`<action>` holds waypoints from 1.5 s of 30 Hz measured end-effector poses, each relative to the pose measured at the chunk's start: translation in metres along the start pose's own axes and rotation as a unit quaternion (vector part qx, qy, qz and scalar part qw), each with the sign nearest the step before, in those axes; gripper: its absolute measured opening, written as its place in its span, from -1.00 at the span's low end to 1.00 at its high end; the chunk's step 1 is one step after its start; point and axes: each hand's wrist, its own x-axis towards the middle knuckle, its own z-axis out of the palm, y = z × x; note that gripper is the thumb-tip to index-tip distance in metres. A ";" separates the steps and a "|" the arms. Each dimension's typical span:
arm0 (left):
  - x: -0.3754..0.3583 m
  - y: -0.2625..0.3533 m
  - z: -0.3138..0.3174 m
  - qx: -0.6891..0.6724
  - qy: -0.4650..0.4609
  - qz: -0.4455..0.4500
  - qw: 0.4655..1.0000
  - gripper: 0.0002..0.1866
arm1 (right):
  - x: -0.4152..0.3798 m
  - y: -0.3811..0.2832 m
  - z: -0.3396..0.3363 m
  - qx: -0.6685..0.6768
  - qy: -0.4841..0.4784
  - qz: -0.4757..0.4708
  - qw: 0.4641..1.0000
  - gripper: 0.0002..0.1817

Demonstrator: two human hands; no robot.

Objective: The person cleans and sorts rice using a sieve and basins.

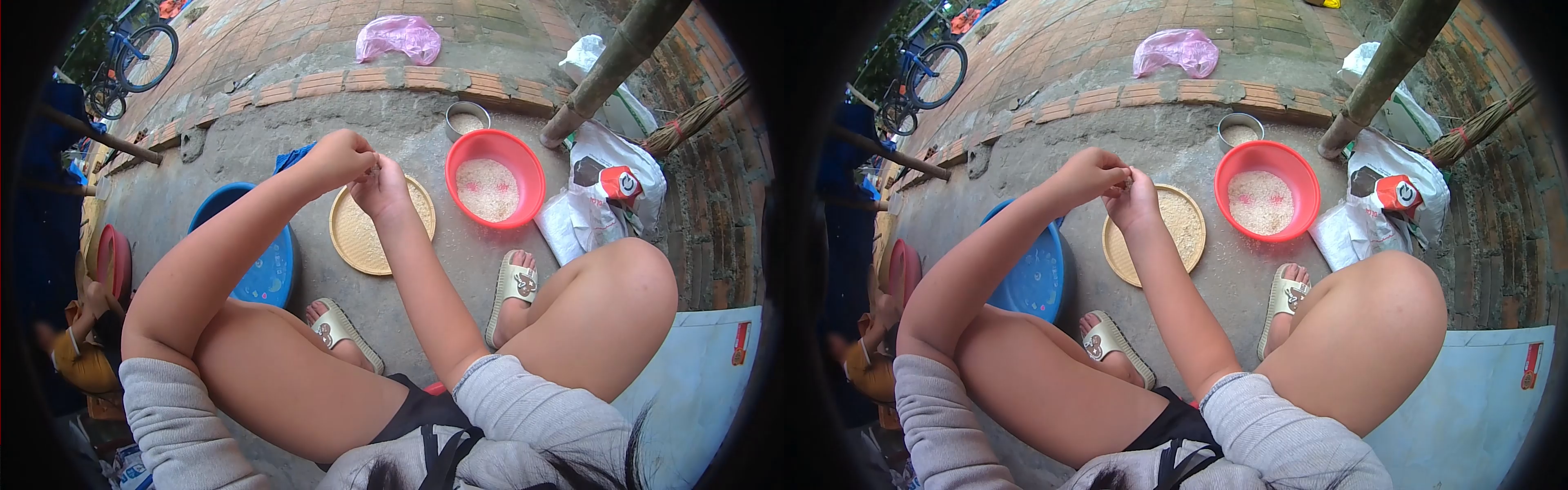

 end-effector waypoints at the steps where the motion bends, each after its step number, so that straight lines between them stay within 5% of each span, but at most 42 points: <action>1: 0.002 -0.001 0.001 0.000 -0.001 0.000 1.000 -0.73 | -0.008 -0.001 0.009 -0.066 0.025 -0.020 0.997 -0.75; 6: 0.002 0.001 0.005 0.008 0.019 0.100 0.995 -0.70 | -0.015 -0.006 0.023 -0.096 0.168 -0.065 0.979 -0.75; 8: 0.007 -0.006 0.007 -0.006 0.038 0.117 0.992 -0.70 | 0.005 -0.025 -0.020 0.045 -0.104 0.106 0.988 -0.78; 9: 0.010 -0.009 0.006 -0.019 0.057 0.134 0.989 -0.70 | 0.003 -0.023 -0.014 0.045 -0.103 0.106 0.988 -0.78; 11: 0.012 -0.010 0.004 -0.041 0.057 0.132 0.989 -0.70 | -0.004 -0.014 0.009 0.052 0.083 0.001 0.995 -0.83; 16: 0.013 -0.008 0.001 -0.037 0.080 0.133 0.987 -0.69 | -0.003 -0.035 0.001 0.065 0.137 -0.044 0.987 -0.82; 20: 0.009 -0.001 -0.002 -0.312 0.012 -0.005 0.950 -0.68 | 0.021 -0.072 -0.057 0.081 0.156 -0.089 0.980 -0.79; 21: 0.009 -0.002 -0.004 -0.430 0.004 -0.068 0.900 -0.68 | 0.026 -0.081 -0.069 0.091 0.202 -0.108 0.969 -0.79; 26: 0.008 -0.021 -0.012 -0.443 0.045 -0.104 0.889 -0.69 | 0.047 -0.127 -0.107 0.063 0.400 -0.175 0.897 -0.78; 30: -0.001 -0.019 -0.014 -0.427 0.043 -0.103 0.897 -0.70 | 0.079 -0.183 -0.065 0.026 0.347 -0.228 0.909 -0.75; 32: -0.005 -0.017 -0.013 -0.433 0.041 -0.098 0.895 -0.71 | 0.095 -0.212 -0.043 -0.206 0.315 -0.224 0.899 -0.44; 34: -0.008 -0.018 -0.011 -0.426 0.026 -0.091 0.900 -0.71 | 0.057 -0.197 0.017 -0.347 0.398 -0.159 0.834 -0.10; 35: -0.011 -0.017 -0.010 -0.418 0.024 -0.091 0.904 -0.72 | 0.050 -0.195 0.011 -0.350 0.396 -0.159 0.834 -0.10; 37: -0.013 -0.022 -0.007 -0.404 0.018 -0.089 0.910 -0.72 | 0.042 -0.200 -0.021 -0.600 0.495 -0.147 0.611 0.00; 39: -0.019 -0.022 -0.007 -0.373 0.010 -0.091 0.923 -0.72 | 0.021 -0.183 -0.072 -0.763 0.513 -0.195 0.342 -0.15; 41: -0.022 -0.022 -0.006 -0.359 0.012 -0.097 0.928 -0.72 | 0.002 -0.149 -0.109 -0.826 0.477 -0.188 0.234 -0.27; 45: -0.026 -0.020 -0.006 -0.310 0.027 -0.068 0.948 -0.71 | -0.023 -0.051 -0.124 -0.912 0.333 -0.164 0.173 -0.36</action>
